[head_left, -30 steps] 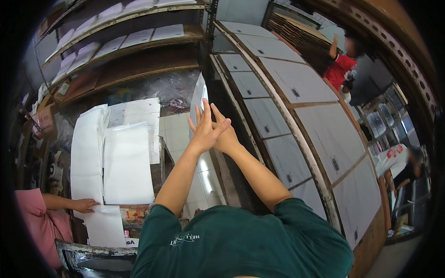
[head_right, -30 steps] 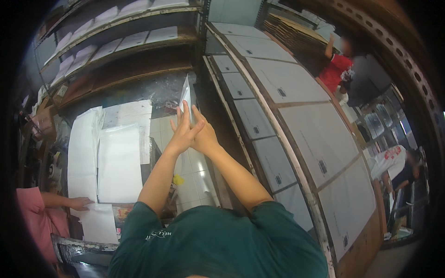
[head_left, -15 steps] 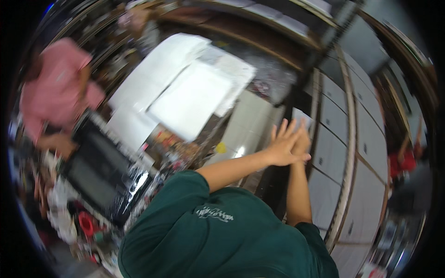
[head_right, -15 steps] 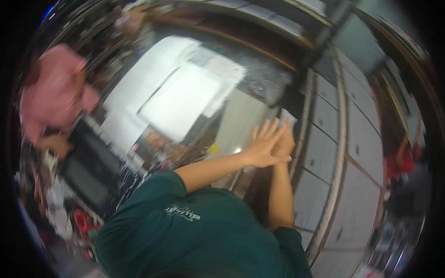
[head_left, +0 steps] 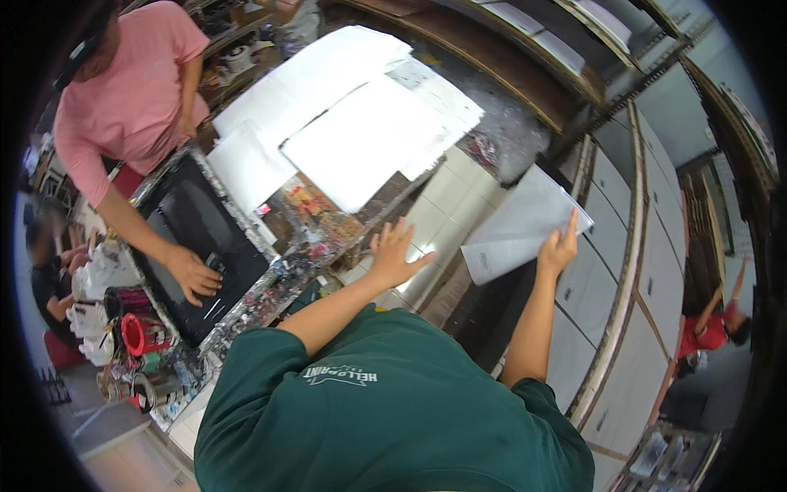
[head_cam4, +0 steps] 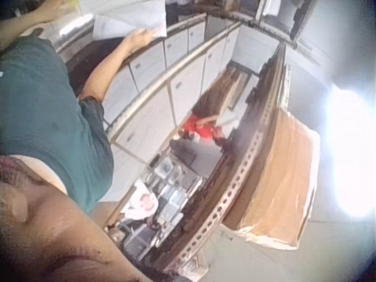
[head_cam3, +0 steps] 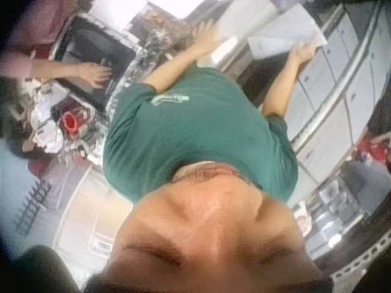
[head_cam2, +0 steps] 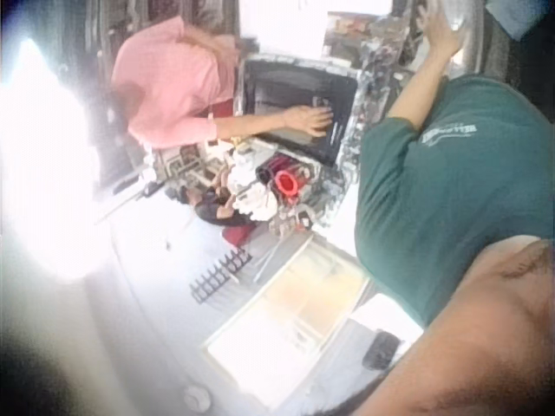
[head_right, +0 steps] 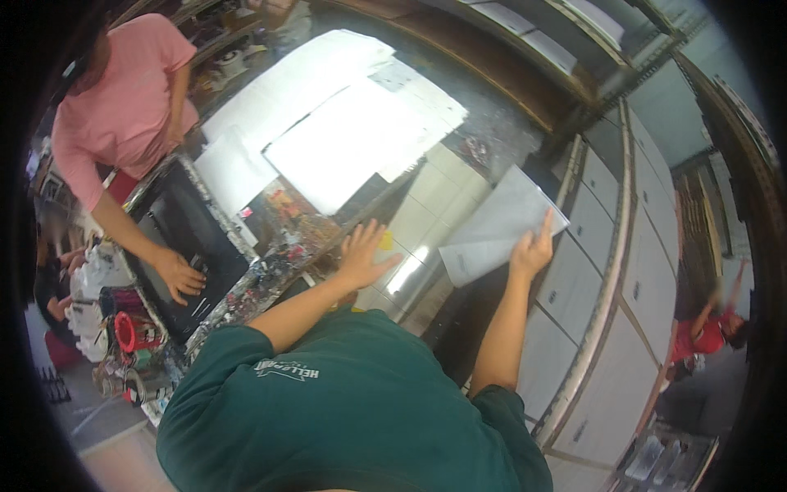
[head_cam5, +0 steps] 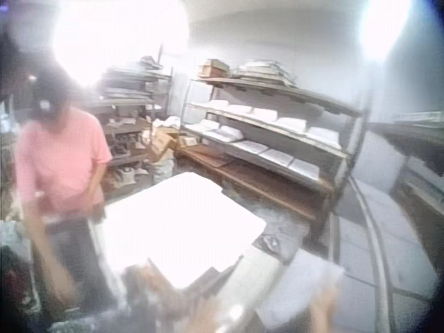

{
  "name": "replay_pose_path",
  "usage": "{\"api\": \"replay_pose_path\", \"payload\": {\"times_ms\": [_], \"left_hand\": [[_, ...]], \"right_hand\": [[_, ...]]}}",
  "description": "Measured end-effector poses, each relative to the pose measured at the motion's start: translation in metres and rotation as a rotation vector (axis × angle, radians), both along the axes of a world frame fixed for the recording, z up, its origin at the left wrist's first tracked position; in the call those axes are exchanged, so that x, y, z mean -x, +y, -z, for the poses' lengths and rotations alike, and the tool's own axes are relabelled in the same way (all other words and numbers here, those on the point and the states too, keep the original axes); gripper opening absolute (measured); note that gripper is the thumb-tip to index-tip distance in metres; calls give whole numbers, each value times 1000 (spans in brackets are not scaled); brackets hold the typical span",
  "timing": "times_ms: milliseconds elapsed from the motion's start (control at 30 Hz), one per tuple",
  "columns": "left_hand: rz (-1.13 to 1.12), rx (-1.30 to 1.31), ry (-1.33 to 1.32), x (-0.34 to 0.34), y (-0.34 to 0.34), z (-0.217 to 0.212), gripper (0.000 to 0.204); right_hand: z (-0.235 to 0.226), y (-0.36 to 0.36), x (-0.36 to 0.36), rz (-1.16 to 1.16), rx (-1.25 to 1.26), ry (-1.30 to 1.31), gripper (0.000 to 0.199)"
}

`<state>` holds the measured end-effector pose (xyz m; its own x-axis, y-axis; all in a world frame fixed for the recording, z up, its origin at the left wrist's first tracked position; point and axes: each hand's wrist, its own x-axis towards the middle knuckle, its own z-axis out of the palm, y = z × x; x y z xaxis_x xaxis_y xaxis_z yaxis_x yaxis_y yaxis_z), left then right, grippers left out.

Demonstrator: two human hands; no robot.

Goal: The person repeatedly picks up white paper sheets from a table and places them onto a nearby metal shelving unit. They handle the sheets one at a time, moving back and forth between the table and the shelves to build up a stack.

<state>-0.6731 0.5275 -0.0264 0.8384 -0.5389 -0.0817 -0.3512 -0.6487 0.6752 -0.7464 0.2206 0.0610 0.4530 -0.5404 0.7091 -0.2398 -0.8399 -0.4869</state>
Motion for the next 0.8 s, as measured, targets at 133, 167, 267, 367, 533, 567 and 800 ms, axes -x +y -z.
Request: {"api": "replay_pose_path", "payload": {"times_ms": [133,167,267,367,533,567,800], "left_hand": [[-8,81,-57,-5,-5,0,88],[-8,107,-85,-8,-8,0,87],[1,179,-195,-27,-26,-11,85],[38,270,-212,-61,-55,-54,87],[224,698,309,-133,-126,-93,94],[306,688,415,-139,-139,-99,95],[581,1036,770,-153,-169,-150,30]], "right_hand": [[-29,3,-1,-74,246,-112,58],[-39,7,-1,-90,298,-137,59],[-63,5,6,-168,320,-158,58],[-86,3,19,-247,316,-87,60],[-124,26,26,-376,275,-85,68],[-126,29,31,-382,254,-81,69],[-130,25,64,-411,-119,-187,76]]}}
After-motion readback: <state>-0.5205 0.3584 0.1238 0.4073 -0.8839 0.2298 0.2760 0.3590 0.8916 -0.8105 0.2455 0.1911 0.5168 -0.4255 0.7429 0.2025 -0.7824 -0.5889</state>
